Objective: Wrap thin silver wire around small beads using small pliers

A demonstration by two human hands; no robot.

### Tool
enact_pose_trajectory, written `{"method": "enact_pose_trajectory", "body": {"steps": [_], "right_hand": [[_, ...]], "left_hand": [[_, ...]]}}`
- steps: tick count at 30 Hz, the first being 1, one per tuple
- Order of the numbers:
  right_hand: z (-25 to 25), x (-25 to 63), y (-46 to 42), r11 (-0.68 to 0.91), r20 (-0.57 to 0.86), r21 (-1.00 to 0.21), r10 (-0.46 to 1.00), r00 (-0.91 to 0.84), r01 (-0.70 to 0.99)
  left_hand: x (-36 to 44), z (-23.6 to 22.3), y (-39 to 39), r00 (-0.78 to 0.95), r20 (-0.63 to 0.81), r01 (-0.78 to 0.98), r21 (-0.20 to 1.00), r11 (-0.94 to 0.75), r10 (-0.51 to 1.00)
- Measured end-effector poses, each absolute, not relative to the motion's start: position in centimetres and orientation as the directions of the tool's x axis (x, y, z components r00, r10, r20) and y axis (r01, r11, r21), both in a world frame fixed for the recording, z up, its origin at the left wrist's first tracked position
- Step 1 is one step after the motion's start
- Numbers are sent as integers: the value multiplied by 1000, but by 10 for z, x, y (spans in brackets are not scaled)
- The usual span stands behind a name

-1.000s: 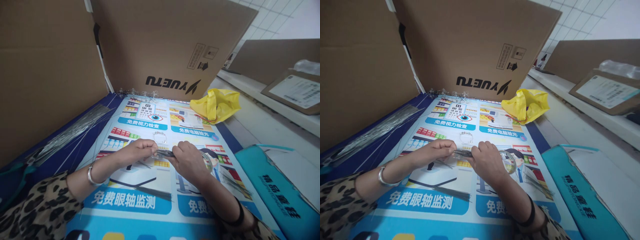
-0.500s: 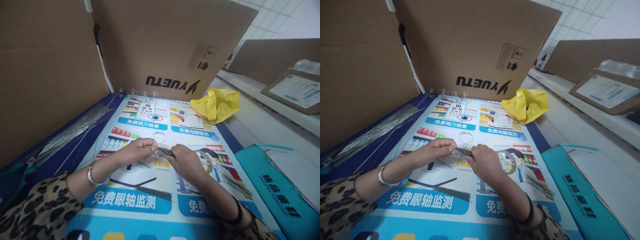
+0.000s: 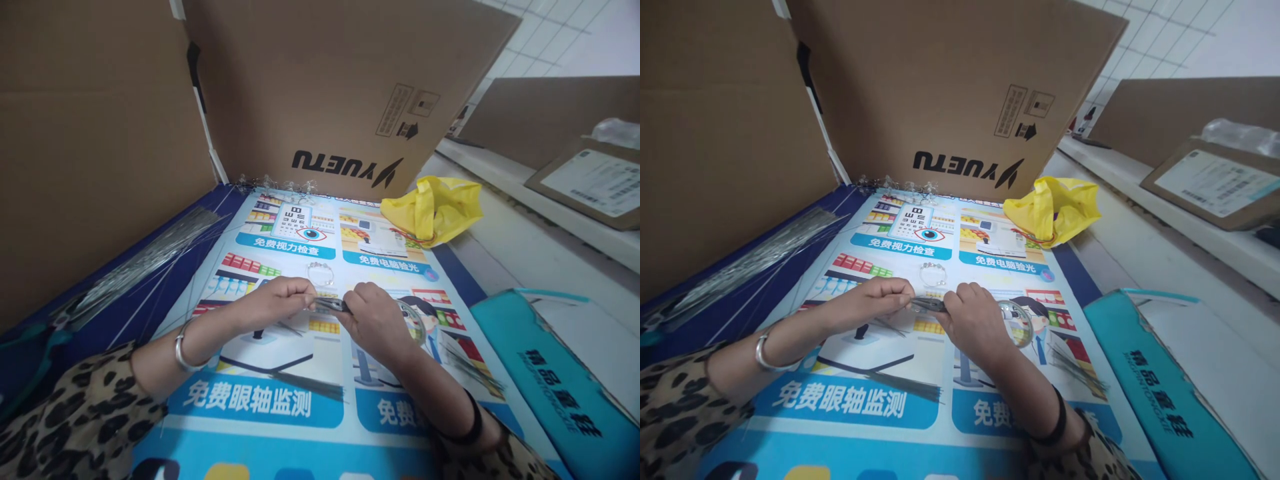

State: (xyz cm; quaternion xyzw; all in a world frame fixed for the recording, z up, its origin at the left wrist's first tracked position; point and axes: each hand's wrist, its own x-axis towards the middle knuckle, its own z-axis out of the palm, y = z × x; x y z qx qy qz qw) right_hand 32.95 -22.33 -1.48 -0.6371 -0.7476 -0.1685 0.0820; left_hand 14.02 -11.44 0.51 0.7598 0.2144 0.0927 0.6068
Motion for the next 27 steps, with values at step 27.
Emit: {"method": "enact_pose_trajectory", "body": {"steps": [27], "right_hand": [[-19, 328, -218, -87, 123, -486, 978, 167, 869]], "left_hand": [[145, -9, -109, 787, -180, -70, 925, 375, 590]]}}
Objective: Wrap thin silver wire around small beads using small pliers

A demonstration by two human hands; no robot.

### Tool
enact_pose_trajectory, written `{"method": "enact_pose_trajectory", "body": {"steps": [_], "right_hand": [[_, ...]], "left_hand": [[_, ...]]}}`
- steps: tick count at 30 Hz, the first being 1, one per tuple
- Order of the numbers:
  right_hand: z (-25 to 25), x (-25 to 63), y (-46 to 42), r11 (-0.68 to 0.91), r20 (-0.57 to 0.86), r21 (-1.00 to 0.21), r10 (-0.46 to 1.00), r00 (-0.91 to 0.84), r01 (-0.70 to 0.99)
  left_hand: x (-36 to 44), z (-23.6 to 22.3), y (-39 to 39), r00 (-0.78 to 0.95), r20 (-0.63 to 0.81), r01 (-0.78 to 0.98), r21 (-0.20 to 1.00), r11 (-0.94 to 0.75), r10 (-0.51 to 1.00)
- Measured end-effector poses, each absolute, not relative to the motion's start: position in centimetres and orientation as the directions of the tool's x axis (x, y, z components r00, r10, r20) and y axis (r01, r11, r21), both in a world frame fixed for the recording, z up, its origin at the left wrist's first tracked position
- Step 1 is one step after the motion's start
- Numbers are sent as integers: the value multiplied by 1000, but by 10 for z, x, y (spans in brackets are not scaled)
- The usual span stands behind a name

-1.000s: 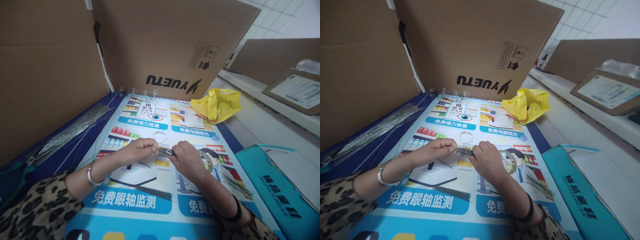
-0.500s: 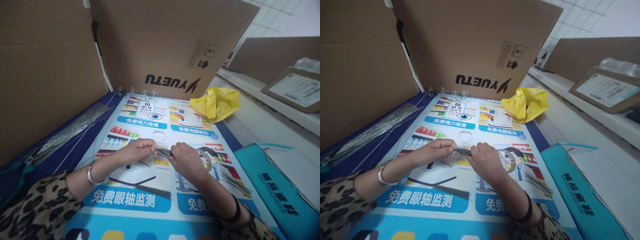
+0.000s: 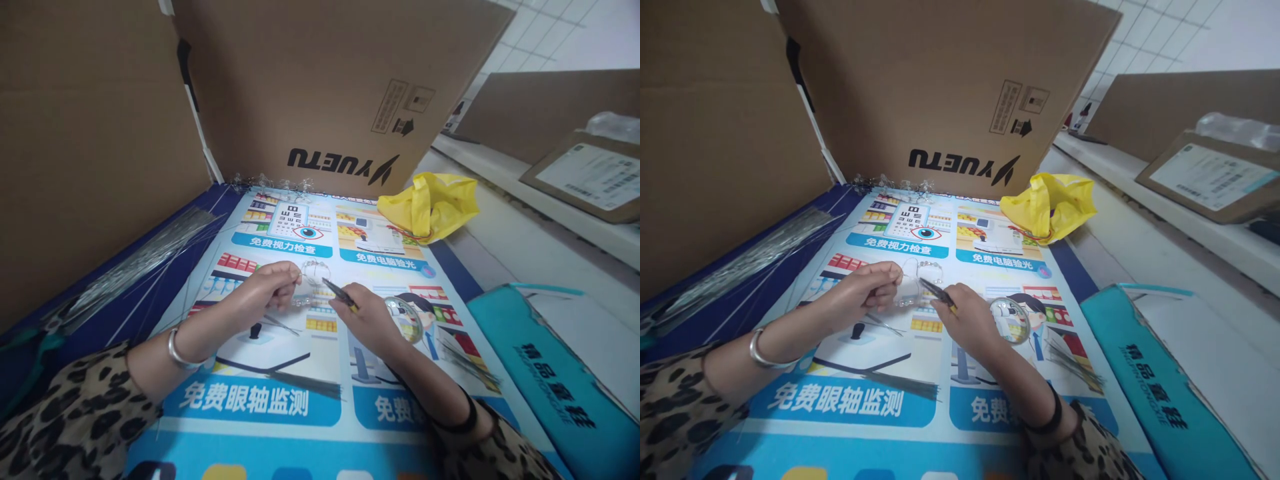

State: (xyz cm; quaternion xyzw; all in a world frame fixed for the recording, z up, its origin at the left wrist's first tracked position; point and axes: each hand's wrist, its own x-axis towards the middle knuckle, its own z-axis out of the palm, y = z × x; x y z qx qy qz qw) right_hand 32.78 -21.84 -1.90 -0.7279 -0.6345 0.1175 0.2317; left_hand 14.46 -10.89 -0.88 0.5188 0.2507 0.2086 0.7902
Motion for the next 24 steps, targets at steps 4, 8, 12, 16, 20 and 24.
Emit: {"method": "enact_pose_trajectory", "body": {"steps": [4, 8, 12, 16, 20, 24], "right_hand": [[-18, 322, -218, -232, -54, -769, 952, 301, 595], [-15, 313, -219, -229, -107, -848, 957, 268, 478], [-15, 308, -220, -176, -87, -910, 966, 242, 376], [-20, 310, -221, -133, -74, -958, 970, 230, 253], [-23, 313, -221, -108, -66, -982, 965, 254, 156], [-22, 312, -221, -106, -59, -981, 961, 270, 164]], "left_hand": [[146, -6, -112, 780, -192, -178, 844, 505, 595], [149, -5, -122, 788, -175, -248, 787, 565, 590], [152, -5, -132, 810, -168, -269, 745, 610, 562], [153, -6, -134, 819, -156, -275, 739, 616, 552], [153, -10, -133, 838, -170, -225, 758, 612, 518], [154, -15, -135, 850, -209, -130, 806, 578, 483]]}}
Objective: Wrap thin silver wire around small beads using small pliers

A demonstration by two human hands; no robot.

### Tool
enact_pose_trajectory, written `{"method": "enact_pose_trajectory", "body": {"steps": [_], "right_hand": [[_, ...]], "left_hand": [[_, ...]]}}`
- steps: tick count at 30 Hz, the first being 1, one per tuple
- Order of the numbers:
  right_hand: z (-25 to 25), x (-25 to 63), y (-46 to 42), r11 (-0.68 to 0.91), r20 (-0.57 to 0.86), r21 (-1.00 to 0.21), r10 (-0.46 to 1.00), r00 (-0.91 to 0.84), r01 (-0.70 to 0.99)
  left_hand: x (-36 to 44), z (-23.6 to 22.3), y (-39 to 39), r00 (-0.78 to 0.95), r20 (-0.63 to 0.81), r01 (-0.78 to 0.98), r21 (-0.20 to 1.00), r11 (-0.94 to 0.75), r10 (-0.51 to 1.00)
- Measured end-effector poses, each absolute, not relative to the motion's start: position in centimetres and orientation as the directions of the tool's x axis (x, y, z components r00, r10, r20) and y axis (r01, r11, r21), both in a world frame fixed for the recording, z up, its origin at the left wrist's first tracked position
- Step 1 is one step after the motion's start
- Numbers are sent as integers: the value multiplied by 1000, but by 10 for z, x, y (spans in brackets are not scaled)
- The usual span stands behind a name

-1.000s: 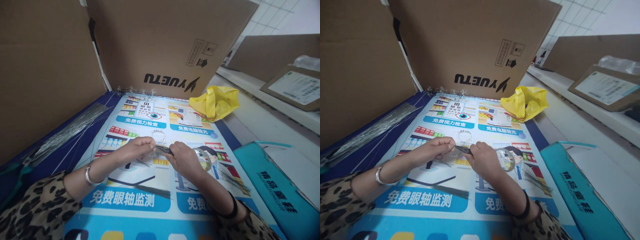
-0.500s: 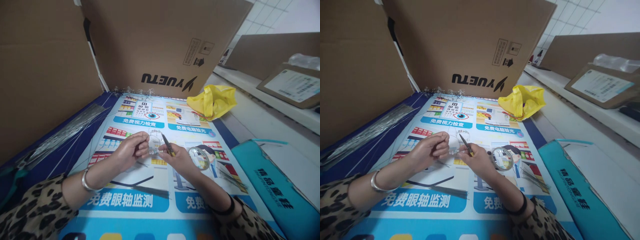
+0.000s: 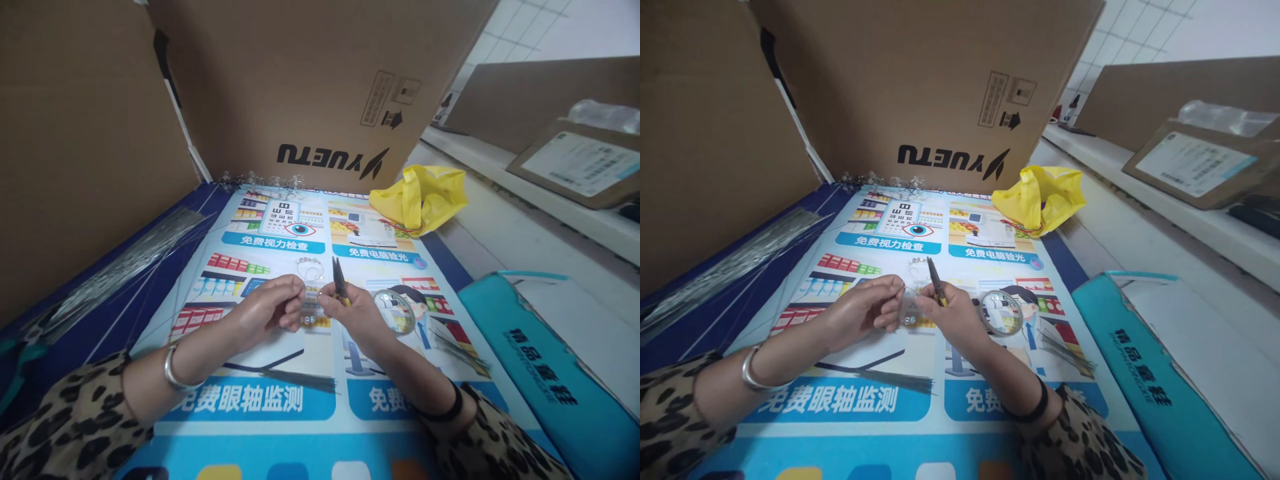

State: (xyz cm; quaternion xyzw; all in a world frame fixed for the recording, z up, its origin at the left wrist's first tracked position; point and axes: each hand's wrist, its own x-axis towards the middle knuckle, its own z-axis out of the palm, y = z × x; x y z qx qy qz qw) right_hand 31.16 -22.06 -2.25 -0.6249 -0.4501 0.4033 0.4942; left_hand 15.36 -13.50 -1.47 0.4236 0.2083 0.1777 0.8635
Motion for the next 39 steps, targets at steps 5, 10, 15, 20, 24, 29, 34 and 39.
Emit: {"method": "enact_pose_trajectory", "body": {"steps": [5, 10, 15, 20, 24, 29, 34, 39], "right_hand": [[-22, 310, -220, -138, -74, -963, 962, 263, 233], [-22, 309, -220, -137, -83, -963, 971, 226, 231], [-20, 304, -221, -165, -93, -946, 963, 252, 280], [-15, 303, -223, -179, -117, -933, 972, 206, 313], [-14, 312, -223, -148, -135, -968, 988, 79, 201], [-19, 321, -222, -126, -125, -990, 992, -14, -63], [-18, 317, -221, -131, -134, -985, 991, 19, -109], [-18, 311, -222, -163, -175, -967, 983, 47, -196]], "left_hand": [[155, -19, -139, 861, -202, -63, 868, 492, 466], [154, -21, -142, 883, -185, -16, 906, 423, 432], [154, -20, -142, 852, -218, 81, 953, 291, 476], [155, -16, -141, 799, -255, 165, 964, 210, 544], [154, -13, -140, 786, -243, 153, 967, 203, 568], [152, -12, -139, 795, -253, 144, 962, 233, 552], [152, -14, -140, 842, -234, 110, 957, 270, 487], [152, -16, -143, 863, -259, 91, 925, 370, 435]]}}
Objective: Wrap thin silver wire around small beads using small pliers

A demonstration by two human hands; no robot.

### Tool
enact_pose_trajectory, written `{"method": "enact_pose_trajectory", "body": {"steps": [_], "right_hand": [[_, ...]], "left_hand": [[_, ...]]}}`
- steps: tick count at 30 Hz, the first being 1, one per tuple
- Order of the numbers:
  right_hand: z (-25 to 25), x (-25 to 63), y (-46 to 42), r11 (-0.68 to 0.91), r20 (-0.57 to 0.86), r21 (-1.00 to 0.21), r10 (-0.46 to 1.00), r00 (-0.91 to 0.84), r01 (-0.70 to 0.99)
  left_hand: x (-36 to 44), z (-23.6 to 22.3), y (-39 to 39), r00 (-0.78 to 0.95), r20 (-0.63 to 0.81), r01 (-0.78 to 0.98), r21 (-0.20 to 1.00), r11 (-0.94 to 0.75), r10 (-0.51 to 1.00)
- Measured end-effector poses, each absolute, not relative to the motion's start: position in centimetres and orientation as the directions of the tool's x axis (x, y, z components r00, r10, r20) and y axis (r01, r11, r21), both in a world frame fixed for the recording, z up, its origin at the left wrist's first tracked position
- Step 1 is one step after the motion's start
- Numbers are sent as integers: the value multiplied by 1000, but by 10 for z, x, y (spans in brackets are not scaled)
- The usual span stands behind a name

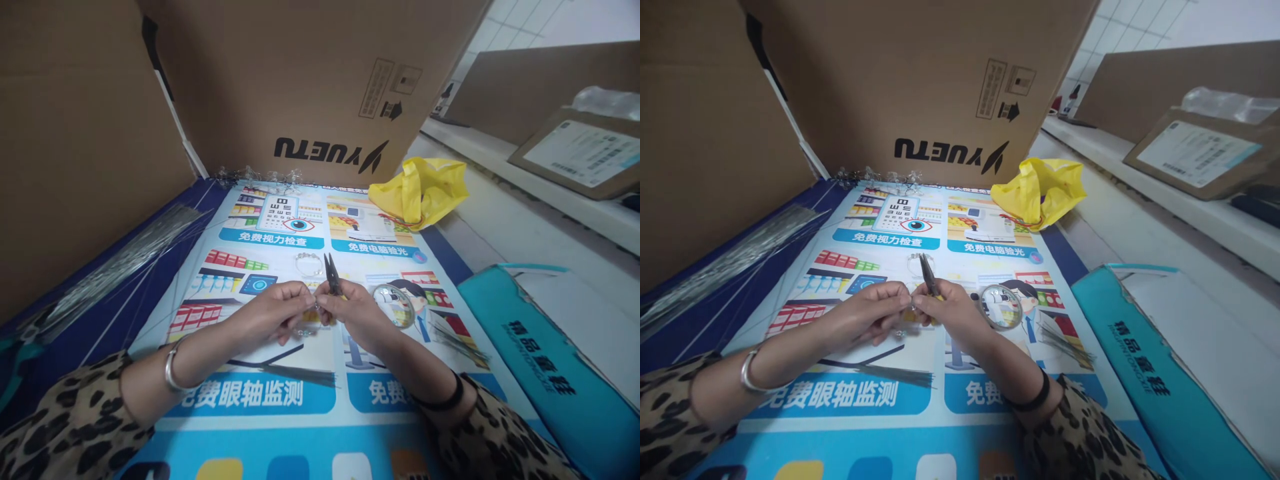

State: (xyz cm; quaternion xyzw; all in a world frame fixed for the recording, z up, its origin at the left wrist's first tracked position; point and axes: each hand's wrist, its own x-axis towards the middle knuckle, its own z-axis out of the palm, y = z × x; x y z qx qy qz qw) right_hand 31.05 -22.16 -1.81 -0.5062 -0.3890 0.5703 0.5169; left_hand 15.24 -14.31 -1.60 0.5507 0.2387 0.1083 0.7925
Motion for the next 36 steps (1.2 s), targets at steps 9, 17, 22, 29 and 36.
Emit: {"method": "enact_pose_trajectory", "body": {"steps": [9, 17, 22, 29, 36], "right_hand": [[-17, 302, -223, -201, -234, -958, 960, 153, -207], [-18, 307, -225, -99, -98, -995, 984, 146, 2], [-15, 306, -226, -107, -98, -992, 987, 126, 69], [-15, 303, -227, -81, -69, -994, 986, 155, 73], [-15, 302, -226, -66, -46, -992, 983, 179, 109]], "left_hand": [[155, -21, -146, 875, -266, 145, 941, 305, 404], [153, -22, -141, 835, -240, 24, 915, 402, 495], [156, -21, -144, 818, -265, -15, 878, 479, 511], [155, -20, -143, 815, -268, 43, 912, 408, 513], [156, -15, -141, 818, -209, 57, 956, 286, 536]]}}
